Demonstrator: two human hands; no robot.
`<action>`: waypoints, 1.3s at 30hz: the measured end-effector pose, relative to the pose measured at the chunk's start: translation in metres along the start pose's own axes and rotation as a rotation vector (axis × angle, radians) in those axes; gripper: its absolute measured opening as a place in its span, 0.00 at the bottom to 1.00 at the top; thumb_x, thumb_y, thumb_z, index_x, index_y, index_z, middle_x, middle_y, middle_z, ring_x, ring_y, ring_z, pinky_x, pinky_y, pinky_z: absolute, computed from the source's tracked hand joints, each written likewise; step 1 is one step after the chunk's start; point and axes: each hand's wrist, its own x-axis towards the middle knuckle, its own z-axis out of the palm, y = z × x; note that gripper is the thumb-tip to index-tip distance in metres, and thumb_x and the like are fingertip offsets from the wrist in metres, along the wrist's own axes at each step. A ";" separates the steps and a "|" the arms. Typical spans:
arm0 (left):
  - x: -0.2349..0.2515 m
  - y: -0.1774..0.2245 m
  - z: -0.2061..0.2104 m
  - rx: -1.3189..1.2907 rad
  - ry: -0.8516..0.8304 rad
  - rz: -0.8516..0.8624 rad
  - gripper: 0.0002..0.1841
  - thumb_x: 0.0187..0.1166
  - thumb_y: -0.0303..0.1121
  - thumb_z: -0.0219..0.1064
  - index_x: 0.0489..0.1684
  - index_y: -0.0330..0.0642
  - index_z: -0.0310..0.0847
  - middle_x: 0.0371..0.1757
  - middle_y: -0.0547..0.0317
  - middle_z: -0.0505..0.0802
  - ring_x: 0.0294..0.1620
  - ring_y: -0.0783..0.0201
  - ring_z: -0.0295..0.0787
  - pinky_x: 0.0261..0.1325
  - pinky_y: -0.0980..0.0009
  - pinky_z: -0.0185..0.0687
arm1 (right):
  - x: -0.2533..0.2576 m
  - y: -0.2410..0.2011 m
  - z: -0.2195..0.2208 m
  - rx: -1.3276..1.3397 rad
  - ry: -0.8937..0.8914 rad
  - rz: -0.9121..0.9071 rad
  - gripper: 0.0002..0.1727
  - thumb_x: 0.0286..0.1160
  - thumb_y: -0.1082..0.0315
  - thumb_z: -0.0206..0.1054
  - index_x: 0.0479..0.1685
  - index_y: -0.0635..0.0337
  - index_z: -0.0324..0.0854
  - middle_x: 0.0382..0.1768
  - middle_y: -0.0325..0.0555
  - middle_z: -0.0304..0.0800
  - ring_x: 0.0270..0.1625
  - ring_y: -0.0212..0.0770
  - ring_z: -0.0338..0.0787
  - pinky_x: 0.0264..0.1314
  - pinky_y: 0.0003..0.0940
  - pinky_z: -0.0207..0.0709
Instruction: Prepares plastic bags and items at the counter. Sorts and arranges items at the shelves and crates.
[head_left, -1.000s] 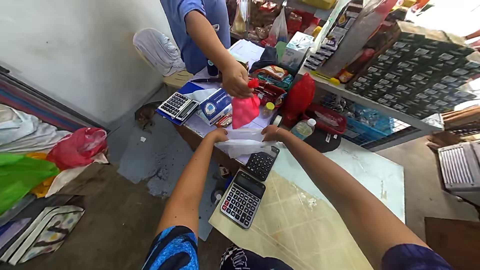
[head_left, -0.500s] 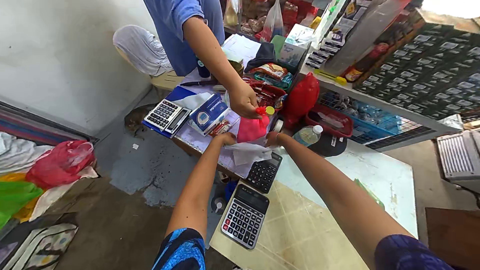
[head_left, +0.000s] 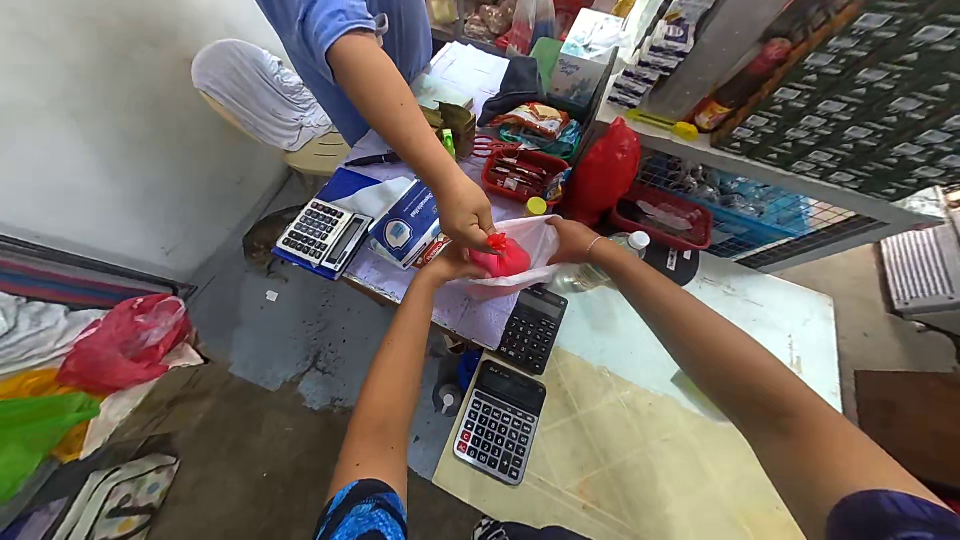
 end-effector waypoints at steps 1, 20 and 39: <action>-0.002 0.002 0.000 -0.034 0.045 -0.007 0.37 0.59 0.21 0.84 0.72 0.25 0.72 0.64 0.36 0.86 0.66 0.54 0.84 0.73 0.56 0.78 | -0.010 -0.010 -0.012 0.046 0.018 -0.034 0.47 0.54 0.71 0.87 0.79 0.74 0.68 0.66 0.77 0.82 0.71 0.72 0.81 0.76 0.70 0.69; -0.045 0.069 0.178 -0.082 0.621 -0.303 0.17 0.84 0.39 0.69 0.40 0.28 0.87 0.38 0.40 0.92 0.44 0.49 0.89 0.56 0.47 0.80 | -0.222 -0.012 -0.012 0.460 0.389 -0.259 0.18 0.86 0.76 0.55 0.65 0.70 0.86 0.60 0.63 0.92 0.64 0.56 0.91 0.72 0.54 0.77; -0.204 0.098 0.406 0.789 -0.330 -0.436 0.18 0.84 0.21 0.55 0.69 0.25 0.78 0.66 0.28 0.86 0.72 0.36 0.83 0.75 0.44 0.76 | -0.471 0.194 0.124 0.901 0.288 0.274 0.17 0.90 0.73 0.55 0.68 0.71 0.83 0.60 0.60 0.90 0.54 0.42 0.90 0.63 0.40 0.80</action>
